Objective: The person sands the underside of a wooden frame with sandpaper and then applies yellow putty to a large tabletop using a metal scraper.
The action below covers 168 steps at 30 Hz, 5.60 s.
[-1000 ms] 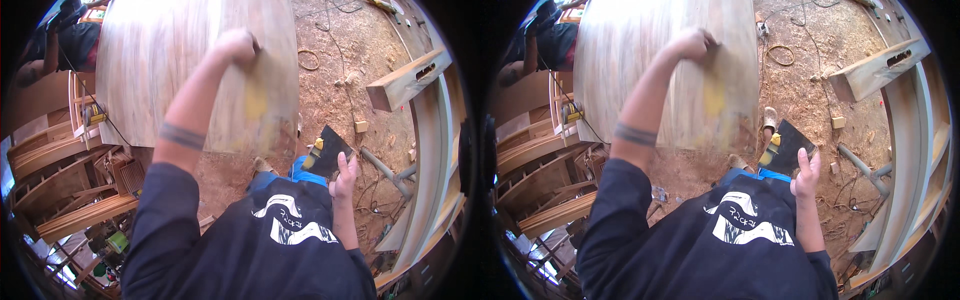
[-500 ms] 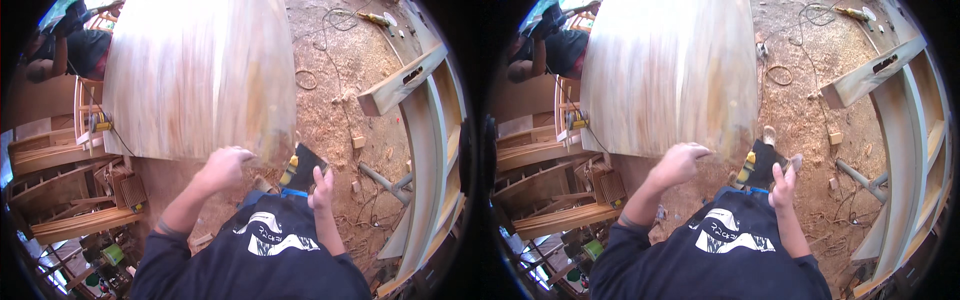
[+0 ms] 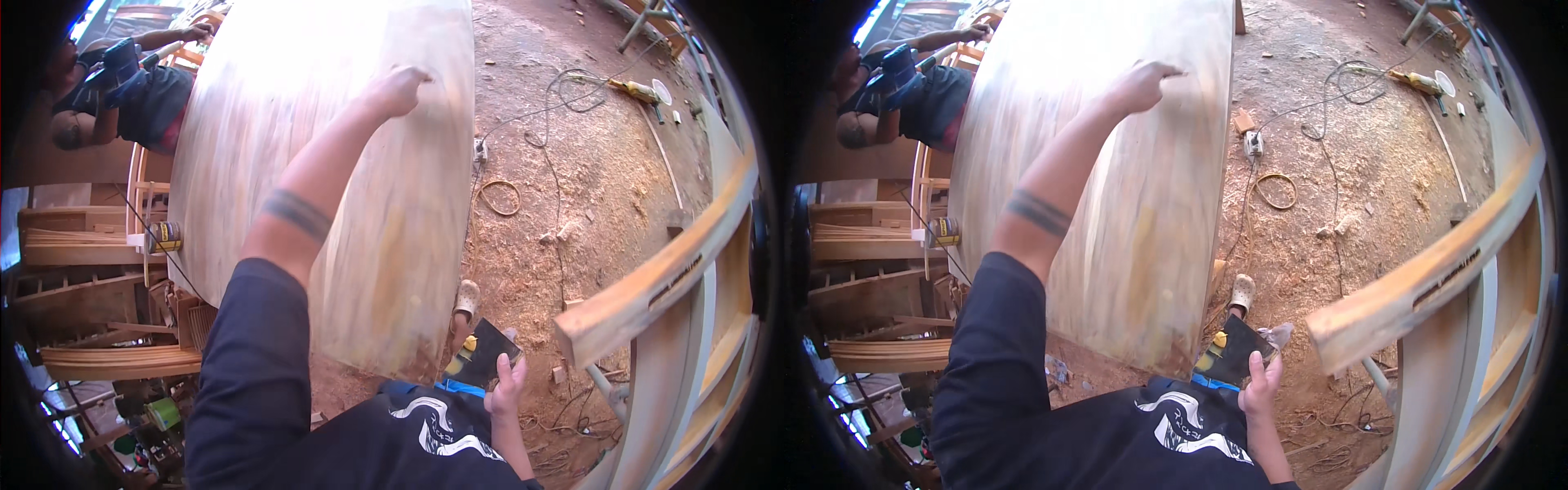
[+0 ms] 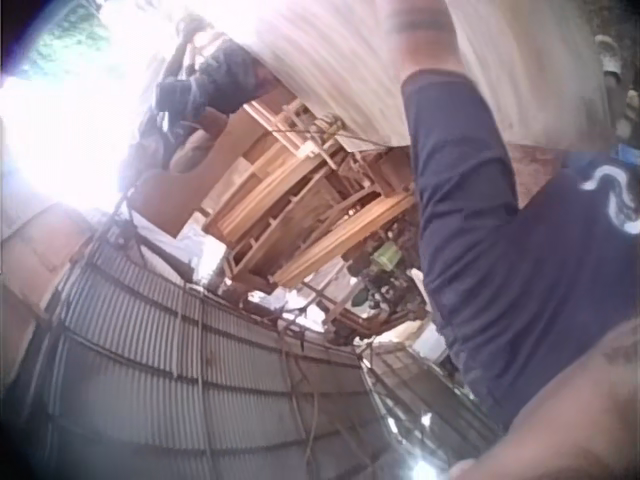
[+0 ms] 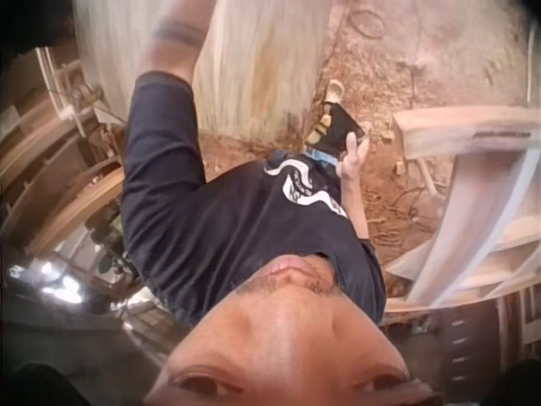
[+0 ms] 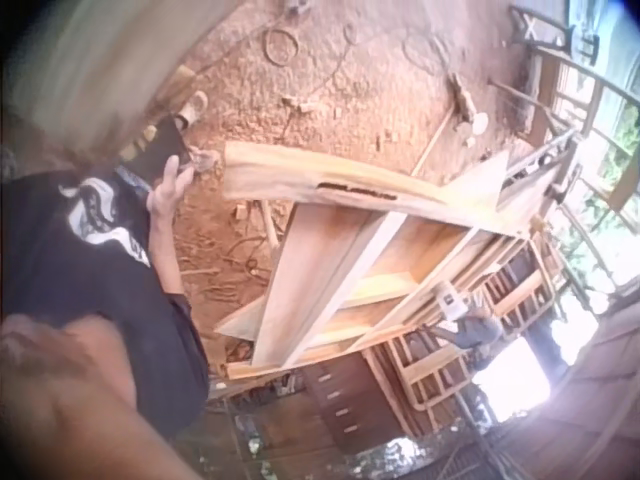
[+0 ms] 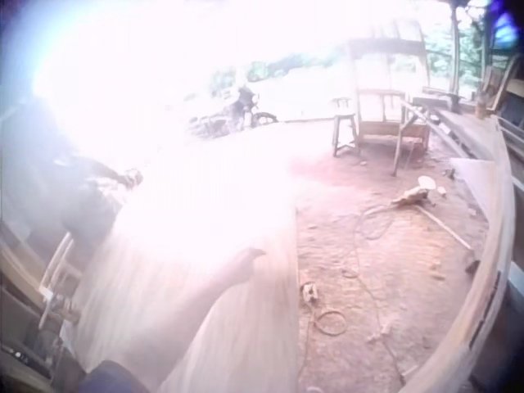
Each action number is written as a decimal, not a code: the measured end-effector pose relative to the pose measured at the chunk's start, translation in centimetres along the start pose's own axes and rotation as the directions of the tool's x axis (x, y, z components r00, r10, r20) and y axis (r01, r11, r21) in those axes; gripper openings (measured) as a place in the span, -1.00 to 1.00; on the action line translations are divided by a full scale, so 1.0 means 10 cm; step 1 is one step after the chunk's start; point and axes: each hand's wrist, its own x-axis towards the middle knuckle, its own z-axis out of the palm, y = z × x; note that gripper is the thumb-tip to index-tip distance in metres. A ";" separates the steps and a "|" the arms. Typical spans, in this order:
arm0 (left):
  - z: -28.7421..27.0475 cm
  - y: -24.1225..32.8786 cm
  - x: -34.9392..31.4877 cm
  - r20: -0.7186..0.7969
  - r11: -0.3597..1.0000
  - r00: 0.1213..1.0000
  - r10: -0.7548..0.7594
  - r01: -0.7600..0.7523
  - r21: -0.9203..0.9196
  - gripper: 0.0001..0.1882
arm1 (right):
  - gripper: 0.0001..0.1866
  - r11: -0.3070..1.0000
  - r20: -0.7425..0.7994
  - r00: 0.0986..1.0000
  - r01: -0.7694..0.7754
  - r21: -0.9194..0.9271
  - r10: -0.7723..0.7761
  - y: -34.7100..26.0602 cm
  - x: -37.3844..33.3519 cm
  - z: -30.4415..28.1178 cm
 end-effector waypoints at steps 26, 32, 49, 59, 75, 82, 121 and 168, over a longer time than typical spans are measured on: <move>0.25 0.14 -0.03 0.189 0.981 0.975 -0.118 0.085 0.175 -0.50 | -0.64 0.997 0.016 0.997 -0.068 -0.033 0.069 -0.28 0.87 0.16; 0.63 0.58 -1.52 -0.027 0.993 0.999 0.025 -0.022 0.113 -0.55 | -0.64 0.997 0.102 0.992 -0.079 -0.001 0.079 -0.23 0.90 0.38; -0.17 -0.24 0.98 0.128 0.993 0.991 -0.038 0.023 0.114 -0.44 | -0.70 0.994 0.043 0.995 -0.091 -0.068 0.094 -0.10 0.61 0.02; 0.50 0.43 -1.34 0.139 0.984 0.990 0.034 -0.057 0.168 -0.64 | -0.73 0.995 0.093 0.990 -0.103 -0.017 0.104 -0.07 0.69 0.00; -0.06 0.05 0.02 0.001 0.999 1.000 -0.016 0.016 0.035 -0.47 | -0.60 1.000 0.052 0.998 -0.028 0.010 0.027 -0.01 0.23 -0.03; 0.00 -0.02 0.44 0.286 0.985 0.957 -0.044 -0.005 0.170 -0.50 | -0.60 0.996 -0.017 0.997 -0.081 0.036 0.082 -0.05 0.21 -0.19; -0.14 -0.32 -0.34 -0.036 0.968 0.987 -0.155 0.159 0.193 -0.50 | -0.63 0.996 -0.010 0.999 0.049 0.077 -0.048 -0.21 -0.33 0.31; 0.93 0.84 -3.22 -0.126 0.975 0.988 -0.087 0.110 0.192 -0.59 | -0.66 0.979 0.223 0.959 -0.192 0.070 0.172 -0.31 0.30 0.43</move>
